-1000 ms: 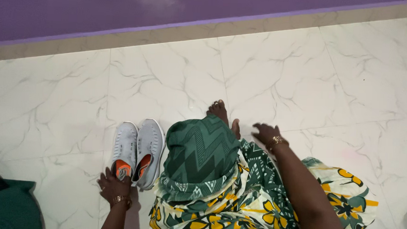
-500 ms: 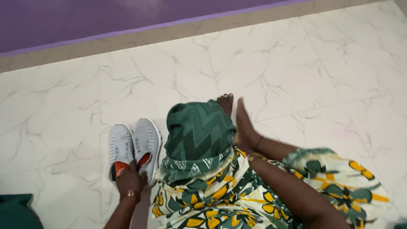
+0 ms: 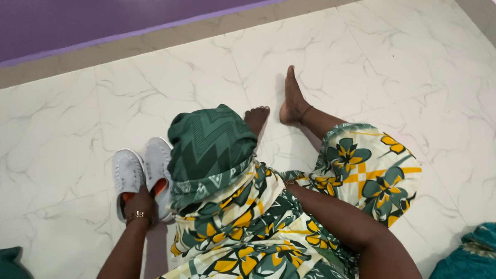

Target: The person unlaces a pair of blue sneakers and then begins to re-lace them. They then switch to a pair of white sneakers, remove the laces, and start re-lacing them as well.

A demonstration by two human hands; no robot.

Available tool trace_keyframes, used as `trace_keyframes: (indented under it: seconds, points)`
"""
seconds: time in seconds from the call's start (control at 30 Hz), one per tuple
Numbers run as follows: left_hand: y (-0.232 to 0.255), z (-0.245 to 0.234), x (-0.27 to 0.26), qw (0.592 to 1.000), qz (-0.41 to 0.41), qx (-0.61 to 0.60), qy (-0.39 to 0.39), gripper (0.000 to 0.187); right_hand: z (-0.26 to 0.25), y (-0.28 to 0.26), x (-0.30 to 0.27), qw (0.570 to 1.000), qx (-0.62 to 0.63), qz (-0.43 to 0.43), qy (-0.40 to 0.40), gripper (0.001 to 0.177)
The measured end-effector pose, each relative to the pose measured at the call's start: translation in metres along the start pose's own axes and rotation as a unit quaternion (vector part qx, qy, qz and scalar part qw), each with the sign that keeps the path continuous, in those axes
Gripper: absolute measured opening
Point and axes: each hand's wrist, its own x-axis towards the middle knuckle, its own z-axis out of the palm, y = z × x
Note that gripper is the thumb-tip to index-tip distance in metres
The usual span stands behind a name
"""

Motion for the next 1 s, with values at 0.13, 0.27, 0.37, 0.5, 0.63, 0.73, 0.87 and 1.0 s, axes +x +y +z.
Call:
trace_keyframes:
  seconds: [0.13, 0.27, 0.37, 0.5, 0.63, 0.73, 0.87, 1.0]
  points:
    - [0.009, -0.039, 0.010, 0.997, 0.040, 0.005, 0.061, 0.048, 0.015, -0.010, -0.005, 0.999, 0.007, -0.011, -0.030, 0.054]
    - [0.040, -0.104, 0.032, 0.992, 0.049, 0.032, 0.114, 0.041, 0.018, -0.016, -0.011, 0.998, 0.008, -0.020, -0.052, 0.054]
    - [0.076, -0.163, 0.046, 0.976, 0.113, 0.045, 0.178, 0.036, 0.028, -0.024, -0.014, 0.997, 0.014, -0.024, -0.068, 0.054]
    - [0.146, -0.250, 0.051, 0.945, 0.195, 0.046, 0.257, 0.028, 0.037, -0.037, -0.011, 0.996, 0.024, -0.031, -0.077, 0.055]
    - [0.219, -0.320, 0.038, 0.932, 0.259, 0.046, 0.247, 0.030, 0.028, -0.046, -0.003, 0.996, 0.021, -0.032, -0.081, 0.055]
    - [0.270, -0.339, 0.034, 0.920, 0.304, 0.044, 0.246, 0.030, 0.010, -0.047, -0.001, 0.996, 0.011, -0.035, -0.076, 0.056]
    - [0.346, -0.303, 0.069, 0.914, 0.351, 0.067, 0.193, 0.038, -0.031, -0.041, 0.006, 0.998, -0.015, -0.014, -0.065, 0.056]
    - [0.417, -0.194, 0.099, 0.928, 0.356, 0.026, 0.103, 0.044, -0.073, 0.000, 0.000, 0.967, -0.180, 0.129, -0.123, 0.046]
